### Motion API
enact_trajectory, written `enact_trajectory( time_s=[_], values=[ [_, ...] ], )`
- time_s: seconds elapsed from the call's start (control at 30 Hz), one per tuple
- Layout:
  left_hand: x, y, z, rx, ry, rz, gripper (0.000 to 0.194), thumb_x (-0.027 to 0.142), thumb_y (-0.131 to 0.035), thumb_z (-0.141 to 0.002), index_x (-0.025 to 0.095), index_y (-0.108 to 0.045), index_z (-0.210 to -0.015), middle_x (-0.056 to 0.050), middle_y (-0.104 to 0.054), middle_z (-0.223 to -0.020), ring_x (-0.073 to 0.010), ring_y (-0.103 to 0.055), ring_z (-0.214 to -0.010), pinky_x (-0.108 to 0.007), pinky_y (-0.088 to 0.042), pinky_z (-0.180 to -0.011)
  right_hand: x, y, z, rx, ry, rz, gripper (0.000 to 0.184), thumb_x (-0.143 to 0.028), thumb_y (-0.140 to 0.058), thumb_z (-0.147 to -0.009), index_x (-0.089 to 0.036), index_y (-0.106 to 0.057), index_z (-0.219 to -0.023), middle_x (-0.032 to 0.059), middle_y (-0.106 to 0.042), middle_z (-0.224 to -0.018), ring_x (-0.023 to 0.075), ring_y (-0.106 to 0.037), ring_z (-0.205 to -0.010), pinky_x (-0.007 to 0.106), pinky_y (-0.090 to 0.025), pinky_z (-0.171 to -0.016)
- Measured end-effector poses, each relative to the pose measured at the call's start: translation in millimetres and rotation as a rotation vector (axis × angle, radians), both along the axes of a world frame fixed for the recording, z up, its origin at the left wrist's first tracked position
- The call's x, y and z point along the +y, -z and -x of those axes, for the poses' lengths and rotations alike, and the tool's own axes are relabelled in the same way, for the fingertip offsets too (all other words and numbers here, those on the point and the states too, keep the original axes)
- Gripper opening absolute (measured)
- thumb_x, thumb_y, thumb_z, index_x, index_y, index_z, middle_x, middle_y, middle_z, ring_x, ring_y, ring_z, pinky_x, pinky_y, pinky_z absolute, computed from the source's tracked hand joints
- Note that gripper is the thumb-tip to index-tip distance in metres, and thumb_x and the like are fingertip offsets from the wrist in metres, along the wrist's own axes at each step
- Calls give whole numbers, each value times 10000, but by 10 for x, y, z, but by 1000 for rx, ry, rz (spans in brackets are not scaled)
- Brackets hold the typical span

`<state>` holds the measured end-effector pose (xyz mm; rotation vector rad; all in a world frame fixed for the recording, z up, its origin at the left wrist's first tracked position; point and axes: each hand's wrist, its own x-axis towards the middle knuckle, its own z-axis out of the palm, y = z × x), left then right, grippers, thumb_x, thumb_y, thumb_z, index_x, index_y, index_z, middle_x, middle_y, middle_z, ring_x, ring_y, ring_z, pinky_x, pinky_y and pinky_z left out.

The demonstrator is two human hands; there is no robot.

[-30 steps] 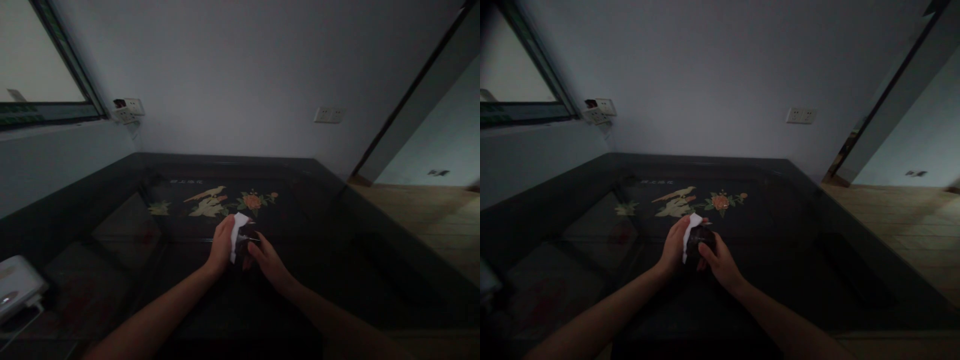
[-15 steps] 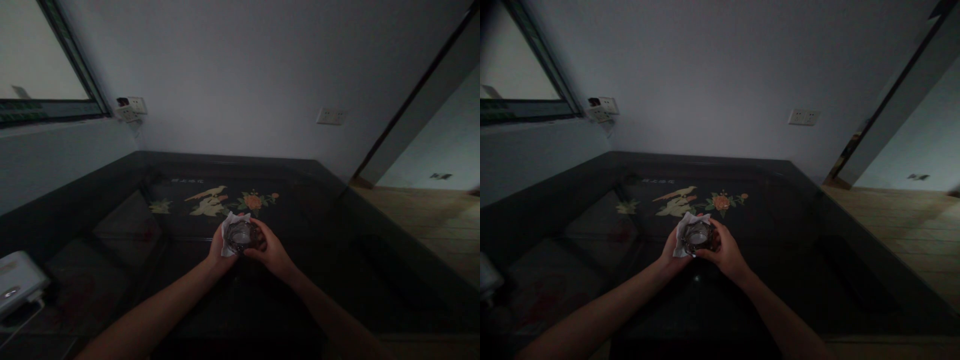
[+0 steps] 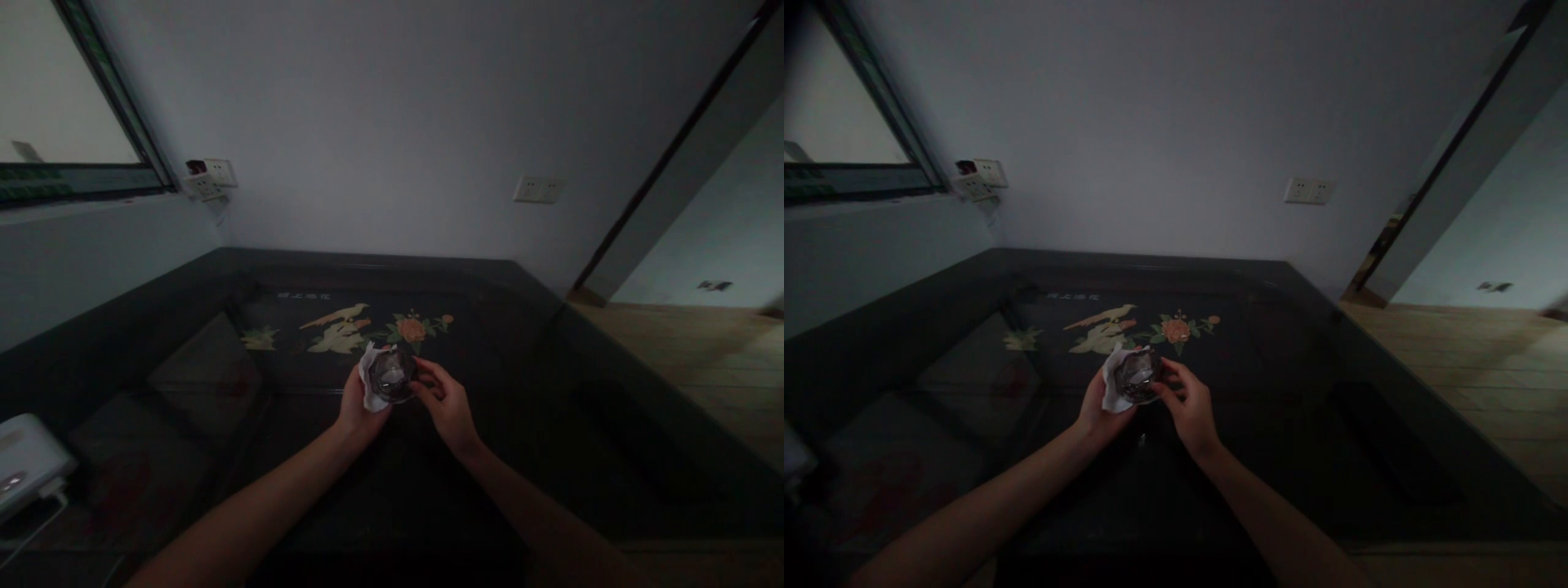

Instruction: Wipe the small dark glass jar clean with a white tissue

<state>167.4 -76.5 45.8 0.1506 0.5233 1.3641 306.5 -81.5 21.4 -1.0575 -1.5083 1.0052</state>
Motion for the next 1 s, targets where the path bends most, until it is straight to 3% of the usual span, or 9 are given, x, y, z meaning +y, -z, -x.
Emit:
enact_trajectory(
  time_s=[0.13,0.3,0.43,0.7,1.0],
  values=[
    [-15,36,-27,36,-7,25,268,181,-406,-859,124,-637,-982,-54,-703,-808,-166,-660,-754,-290,-506,-777,-22,69,41,-30,-102,22,612,-423,-608,-792,-196,-405,-1323,134,-526,-1292,263,-530,-1139,397,-487,-845],
    [-64,47,-77,64,54,53,267,233,-415,-880,127,-630,-997,-53,-709,-832,-176,-667,-791,-304,-490,-844,-21,86,52,-54,-103,-6,763,-430,-684,-724,-205,-329,-1360,133,-460,-1353,277,-431,-1247,472,-355,-1024],
    [-83,77,-104,82,126,-3,312,308,-404,-892,121,-630,-1001,-76,-707,-872,-195,-663,-838,-308,-488,-838,-1,99,35,-46,-79,-29,781,-434,-705,-701,-217,-326,-1348,135,-435,-1339,282,-417,-1248,463,-371,-1012],
    [-96,30,-111,61,123,-20,342,315,-346,-923,129,-618,-1016,-52,-706,-868,-185,-650,-895,-319,-453,-918,-11,66,36,-57,-56,-90,822,-435,-736,-669,-237,-321,-1350,127,-378,-1316,270,-409,-1231,421,-417,-975],
    [-147,-8,-112,130,62,-107,350,329,-386,-914,155,-598,-1132,-63,-700,-1000,-206,-644,-957,-343,-454,-931,-26,-18,16,-83,9,-128,862,-427,-759,-648,-243,-332,-1374,119,-459,-1333,296,-421,-1243,504,-327,-1043]
  ],
)
